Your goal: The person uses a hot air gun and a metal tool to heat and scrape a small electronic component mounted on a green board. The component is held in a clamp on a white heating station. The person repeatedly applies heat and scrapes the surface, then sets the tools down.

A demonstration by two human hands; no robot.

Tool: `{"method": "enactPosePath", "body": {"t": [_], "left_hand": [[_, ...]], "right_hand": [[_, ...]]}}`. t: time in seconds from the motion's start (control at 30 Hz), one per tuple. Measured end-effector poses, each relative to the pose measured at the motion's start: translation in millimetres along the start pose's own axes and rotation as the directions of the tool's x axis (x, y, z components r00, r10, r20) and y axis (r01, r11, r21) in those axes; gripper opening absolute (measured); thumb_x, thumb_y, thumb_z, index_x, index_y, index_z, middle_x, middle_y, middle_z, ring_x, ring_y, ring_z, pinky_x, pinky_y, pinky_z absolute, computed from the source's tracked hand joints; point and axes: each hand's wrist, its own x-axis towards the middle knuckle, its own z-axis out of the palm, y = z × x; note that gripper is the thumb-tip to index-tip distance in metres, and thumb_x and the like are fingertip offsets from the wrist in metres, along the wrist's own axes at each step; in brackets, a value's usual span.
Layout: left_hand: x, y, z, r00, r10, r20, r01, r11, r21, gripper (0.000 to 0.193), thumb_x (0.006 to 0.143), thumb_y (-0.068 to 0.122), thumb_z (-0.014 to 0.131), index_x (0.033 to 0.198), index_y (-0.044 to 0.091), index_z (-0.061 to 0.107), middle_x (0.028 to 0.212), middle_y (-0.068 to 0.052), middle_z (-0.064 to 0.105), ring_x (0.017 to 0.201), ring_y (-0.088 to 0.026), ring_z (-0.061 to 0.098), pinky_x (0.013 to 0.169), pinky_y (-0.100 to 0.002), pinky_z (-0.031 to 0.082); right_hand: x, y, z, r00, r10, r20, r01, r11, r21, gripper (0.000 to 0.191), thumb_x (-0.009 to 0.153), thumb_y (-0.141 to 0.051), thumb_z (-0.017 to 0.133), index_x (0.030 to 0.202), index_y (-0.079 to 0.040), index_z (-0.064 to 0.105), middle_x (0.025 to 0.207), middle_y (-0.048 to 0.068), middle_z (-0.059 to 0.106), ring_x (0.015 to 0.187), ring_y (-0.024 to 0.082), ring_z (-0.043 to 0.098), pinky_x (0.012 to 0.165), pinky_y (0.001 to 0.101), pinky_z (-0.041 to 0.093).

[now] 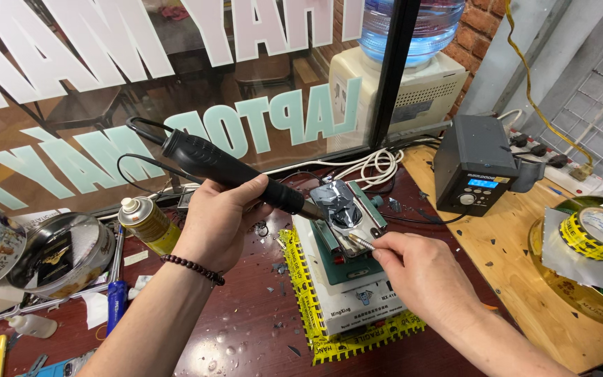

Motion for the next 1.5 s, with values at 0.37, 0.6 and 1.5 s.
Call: {"method": "enactPosePath", "body": {"t": [0.37, 0.6, 1.5], "left_hand": [[4.7, -3.2, 2.4, 1.000, 0.009, 0.001, -0.009, 1.000, -0.003, 0.016, 0.090, 0.006, 0.071, 0.101, 0.003, 0.060, 0.098, -0.007, 0.069, 0.084, -0.016, 0.069, 0.069, -0.028, 0.061], [-3.9, -5.1, 4.0, 1.000, 0.011, 0.015, -0.011, 1.000, -0.002, 0.016, 0.090, 0.006, 0.071, 0.101, 0.002, 0.060, 0.099, -0.009, 0.070, 0.085, -0.017, 0.069, 0.071, -0.029, 0.062], [-7.2, -4.9, -1.5, 1.000, 0.011, 0.013, -0.011, 1.000, -0.021, 0.017, 0.089, 0.006, 0.071, 0.102, 0.003, 0.059, 0.099, -0.008, 0.070, 0.085, -0.017, 0.070, 0.069, -0.029, 0.062]], "right_hand": [[-10.2, -7.2, 16.6, 0.985, -0.138, -0.105, 0.129, 0.988, -0.085, 0.018, 0.091, -0.020, 0.064, 0.103, -0.010, 0.072, 0.092, 0.012, 0.076, 0.087, 0.036, 0.072, 0.074, 0.0473, 0.056], [-8.3, 7.2, 13.1, 1.000, 0.007, -0.017, -0.006, 0.998, 0.059, 0.019, 0.095, -0.027, 0.069, 0.105, -0.012, 0.074, 0.080, 0.015, 0.076, 0.076, 0.034, 0.075, 0.069, 0.0431, 0.057], [-9.3, 7.5, 24.0, 0.994, -0.102, -0.046, 0.108, 0.983, 0.146, 0.020, 0.088, -0.022, 0.069, 0.102, -0.010, 0.076, 0.083, 0.011, 0.079, 0.073, 0.027, 0.078, 0.065, 0.0377, 0.059]]}}
